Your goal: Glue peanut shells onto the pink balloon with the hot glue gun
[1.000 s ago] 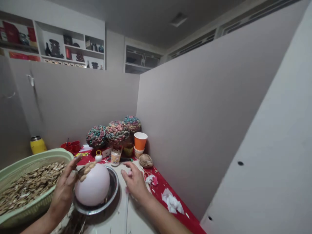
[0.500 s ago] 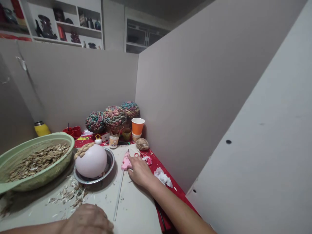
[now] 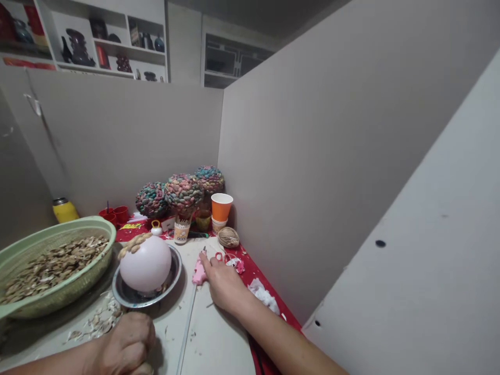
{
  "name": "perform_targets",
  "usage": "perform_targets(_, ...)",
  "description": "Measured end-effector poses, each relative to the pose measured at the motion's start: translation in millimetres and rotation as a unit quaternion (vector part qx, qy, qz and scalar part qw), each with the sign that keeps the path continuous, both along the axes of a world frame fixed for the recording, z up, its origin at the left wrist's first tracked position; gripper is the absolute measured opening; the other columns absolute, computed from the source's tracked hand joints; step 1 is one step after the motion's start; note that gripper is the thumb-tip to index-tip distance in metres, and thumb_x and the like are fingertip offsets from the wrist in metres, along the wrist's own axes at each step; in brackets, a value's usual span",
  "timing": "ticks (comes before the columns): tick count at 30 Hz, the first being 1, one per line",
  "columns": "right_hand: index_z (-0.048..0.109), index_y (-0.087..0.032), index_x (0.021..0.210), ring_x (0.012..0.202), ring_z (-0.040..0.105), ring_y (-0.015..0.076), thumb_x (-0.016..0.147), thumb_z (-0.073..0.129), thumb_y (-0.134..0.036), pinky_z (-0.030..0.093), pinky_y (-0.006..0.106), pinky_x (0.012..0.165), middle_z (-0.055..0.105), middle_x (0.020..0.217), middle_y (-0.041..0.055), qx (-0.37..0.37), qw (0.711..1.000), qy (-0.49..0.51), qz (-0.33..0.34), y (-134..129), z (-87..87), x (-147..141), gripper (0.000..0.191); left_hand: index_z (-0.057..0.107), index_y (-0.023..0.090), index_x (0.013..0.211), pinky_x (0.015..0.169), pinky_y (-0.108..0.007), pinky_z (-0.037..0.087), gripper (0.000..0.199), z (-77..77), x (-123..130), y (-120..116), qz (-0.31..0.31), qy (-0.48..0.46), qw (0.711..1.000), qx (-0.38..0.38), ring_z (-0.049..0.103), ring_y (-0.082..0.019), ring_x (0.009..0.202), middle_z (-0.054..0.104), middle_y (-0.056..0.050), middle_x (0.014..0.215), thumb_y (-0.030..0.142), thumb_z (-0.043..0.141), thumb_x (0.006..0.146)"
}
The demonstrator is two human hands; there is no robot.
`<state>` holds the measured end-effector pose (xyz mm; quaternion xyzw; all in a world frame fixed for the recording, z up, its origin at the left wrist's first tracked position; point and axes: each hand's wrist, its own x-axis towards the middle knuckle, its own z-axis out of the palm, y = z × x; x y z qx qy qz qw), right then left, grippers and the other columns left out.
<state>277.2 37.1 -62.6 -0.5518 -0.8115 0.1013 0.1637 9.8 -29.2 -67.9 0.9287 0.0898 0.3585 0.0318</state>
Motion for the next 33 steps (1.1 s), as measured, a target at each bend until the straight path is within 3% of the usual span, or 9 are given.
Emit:
perform_targets(3, 0.042, -0.017, 0.146, 0.114, 0.06, 0.034, 0.071, 0.054, -0.008, 0.045, 0.046, 0.095, 0.059, 0.133, 0.0188, 0.013, 0.998, 0.062, -0.008, -7, 1.2, 8, 0.077, 0.055, 0.023, 0.088, 0.058, -0.033, 0.051, 0.01, 1.4, -2, -1, -0.035, 0.028, 0.999, 0.001, 0.066, -0.022, 0.063, 0.07, -0.011, 0.072, 0.017, 0.048, 0.091)
perform_targets(8, 0.046, -0.022, 0.139, 0.116, 0.057, 0.0301, 0.073, 0.056, -0.022, 0.044, 0.047, 0.099, 0.058, 0.135, 0.012, 0.063, 0.957, 0.276, -0.055, -21, 16.2, 20, 0.068, 0.058, 0.019, 0.119, 0.073, -0.038, 0.058, 0.031, -3.5, -3, 3, -0.054, 0.019, 0.998, -0.016, 0.073, -0.026, 0.088, 0.074, -0.021, 0.103, 0.021, 0.044, 0.092)
perform_targets(11, 0.052, -0.023, 0.129, 0.084, 0.063, 0.0222, 0.083, 0.05, -0.037, 0.053, 0.04, 0.078, 0.066, 0.11, 0.0088, 0.064, 0.906, 0.411, -0.079, -25, 29.9, 13, 0.049, 0.057, 0.017, 0.123, 0.074, -0.038, 0.057, 0.035, -6.4, 0, 6, -0.079, 0.04, 0.995, -0.042, 0.073, -0.026, 0.084, 0.075, -0.019, 0.093, 0.023, 0.039, 0.093)
perform_targets(14, 0.061, -0.02, 0.107, 0.051, 0.05, 0.0113, 0.087, 0.049, -0.049, 0.049, 0.03, 0.053, 0.065, 0.088, 0.0044, 0.024, 0.861, 0.5, -0.085, -25, 39.1, -9, 0.037, 0.061, 0.018, 0.111, 0.066, -0.035, 0.056, 0.03, -3.2, 3, 7, -0.069, 0.021, 0.995, -0.062, 0.07, -0.023, 0.067, 0.071, -0.013, 0.071, 0.025, 0.038, 0.094)
perform_targets(18, 0.065, -0.017, 0.086, 0.041, 0.041, 0.0055, 0.078, 0.064, -0.056, 0.042, 0.024, 0.043, 0.061, 0.071, -0.0004, -0.043, 0.826, 0.558, -0.065, -19, 41.6, -48, 0.04, 0.06, 0.019, 0.094, 0.061, -0.03, 0.053, 0.018, 7.8, 6, 7, -0.047, -0.07, 0.996, -0.016, 0.067, -0.019, 0.062, 0.071, -0.01, 0.07, 0.019, 0.042, 0.094)
perform_targets(23, 0.067, -0.016, 0.08, 0.047, 0.052, 0.0076, 0.071, 0.074, -0.058, 0.038, 0.021, 0.043, 0.064, 0.069, 0.0001, -0.089, 0.796, 0.597, -0.041, 2, 39.4, -78, 0.043, 0.052, 0.021, 0.082, 0.069, -0.03, 0.054, 0.009, 16.8, -1, 13, 0.014, -0.184, 0.983, 0.018, 0.068, -0.017, 0.073, 0.072, -0.007, 0.083, 0.016, 0.054, 0.09)
perform_targets(27, 0.066, -0.015, 0.083, 0.055, 0.056, 0.0091, 0.084, 0.07, -0.049, 0.047, 0.022, 0.052, 0.065, 0.074, -0.0004, -0.114, 0.776, 0.62, -0.038, 29, 38.6, -83, 0.034, 0.051, 0.021, 0.11, 0.097, -0.041, 0.047, 0.028, 23.6, -13, 23, 0.113, -0.263, 0.958, -0.002, 0.06, -0.024, 0.114, 0.063, -0.015, 0.12, 0.006, 0.057, 0.087)
perform_targets(30, 0.063, -0.015, 0.106, 0.077, 0.065, 0.015, 0.095, 0.061, -0.037, 0.056, 0.031, 0.067, 0.067, 0.098, 0.0038, -0.135, 0.762, 0.631, -0.048, 49, 40.8, -85, 0.025, 0.042, 0.023, 0.134, 0.112, -0.05, 0.033, 0.05, 31.2, -22, 36, 0.238, -0.33, 0.911, -0.076, 0.045, -0.028, 0.134, 0.05, -0.016, 0.14, 0.017, 0.061, 0.088)
perform_targets(33, 0.06, -0.016, 0.117, 0.09, 0.066, 0.0189, 0.097, 0.059, -0.035, 0.057, 0.038, 0.077, 0.065, 0.112, 0.0067, -0.148, 0.75, 0.642, -0.053, 62, 44.1, -88, 0.028, 0.036, 0.026, 0.144, 0.118, -0.05, 0.024, 0.058, 37.7, -26, 50, 0.326, -0.35, 0.851, -0.218, 0.035, -0.029, 0.143, 0.039, -0.015, 0.153, 0.036, 0.058, 0.092)
